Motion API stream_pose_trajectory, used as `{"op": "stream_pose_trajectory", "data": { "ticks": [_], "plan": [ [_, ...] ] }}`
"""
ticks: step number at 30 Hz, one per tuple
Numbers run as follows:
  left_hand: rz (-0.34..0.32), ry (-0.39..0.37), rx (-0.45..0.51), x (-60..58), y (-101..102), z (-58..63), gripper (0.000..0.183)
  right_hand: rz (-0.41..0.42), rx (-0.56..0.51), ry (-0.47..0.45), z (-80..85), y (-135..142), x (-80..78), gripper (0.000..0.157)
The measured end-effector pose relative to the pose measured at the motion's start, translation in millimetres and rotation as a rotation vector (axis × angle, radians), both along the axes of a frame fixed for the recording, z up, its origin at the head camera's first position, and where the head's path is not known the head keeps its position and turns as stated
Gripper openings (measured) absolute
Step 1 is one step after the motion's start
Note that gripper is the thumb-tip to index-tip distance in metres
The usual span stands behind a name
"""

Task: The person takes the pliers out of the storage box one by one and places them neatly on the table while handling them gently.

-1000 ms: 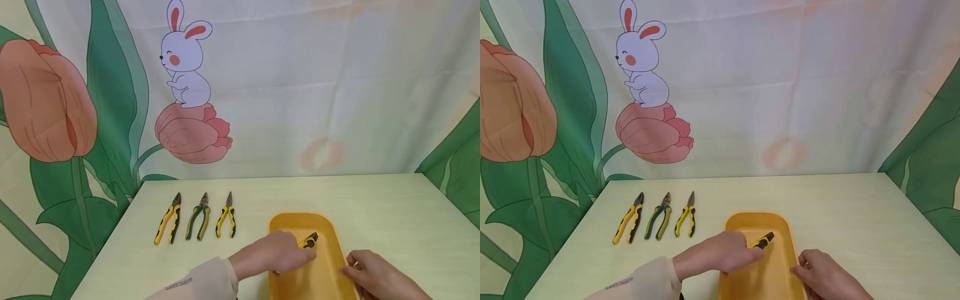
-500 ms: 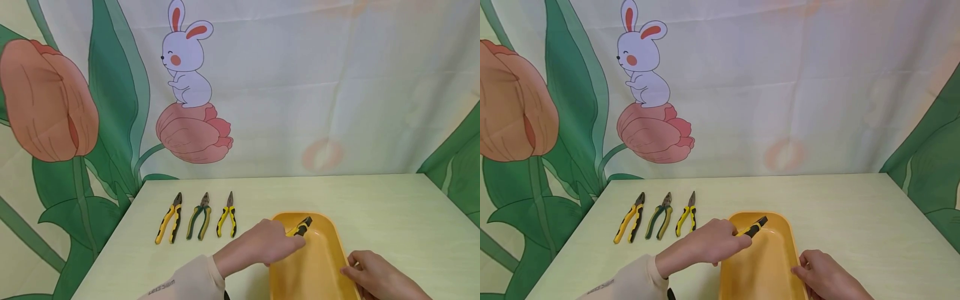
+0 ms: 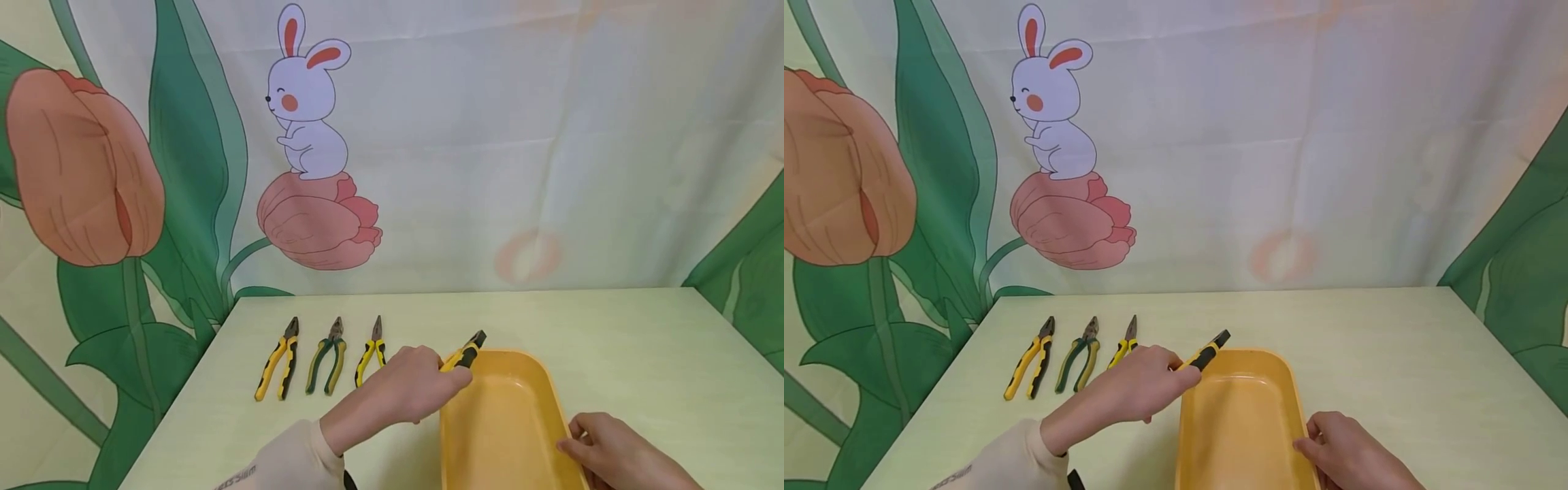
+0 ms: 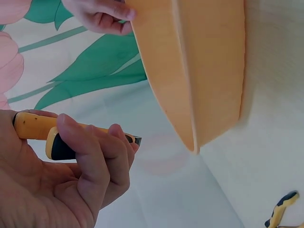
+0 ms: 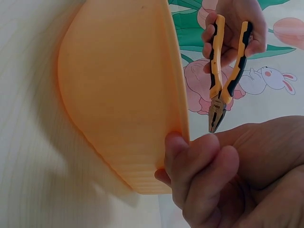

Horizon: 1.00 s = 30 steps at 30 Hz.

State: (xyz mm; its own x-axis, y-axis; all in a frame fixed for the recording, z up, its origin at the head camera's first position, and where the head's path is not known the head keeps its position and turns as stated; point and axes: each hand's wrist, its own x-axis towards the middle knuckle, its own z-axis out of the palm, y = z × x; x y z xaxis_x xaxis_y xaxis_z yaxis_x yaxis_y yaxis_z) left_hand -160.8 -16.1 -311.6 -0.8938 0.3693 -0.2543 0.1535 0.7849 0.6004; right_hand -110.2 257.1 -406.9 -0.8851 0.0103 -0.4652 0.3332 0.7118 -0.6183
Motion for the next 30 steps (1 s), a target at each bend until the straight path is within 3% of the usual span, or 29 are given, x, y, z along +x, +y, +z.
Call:
{"op": "stream_pose_trajectory", "data": {
  "ticks": [8, 16, 30],
  "plan": [
    [0.036, 0.033, 0.013, -5.5, -12, 6.9, 0.041, 0.043, -0.020, 0.050, -2.1, 4, 1.8, 0.017],
    [0.089, 0.063, -0.017, -17.2, -23, 11.7, 0.039, -0.003, -0.015, 0.012, -1.7, 2, 0.3, 0.015],
    [0.186, 0.090, -0.067, -37.3, -33, 4.4, 0.035, -0.025, -0.018, -0.022, -0.7, 2, -1.4, 0.015]
  ]
}}
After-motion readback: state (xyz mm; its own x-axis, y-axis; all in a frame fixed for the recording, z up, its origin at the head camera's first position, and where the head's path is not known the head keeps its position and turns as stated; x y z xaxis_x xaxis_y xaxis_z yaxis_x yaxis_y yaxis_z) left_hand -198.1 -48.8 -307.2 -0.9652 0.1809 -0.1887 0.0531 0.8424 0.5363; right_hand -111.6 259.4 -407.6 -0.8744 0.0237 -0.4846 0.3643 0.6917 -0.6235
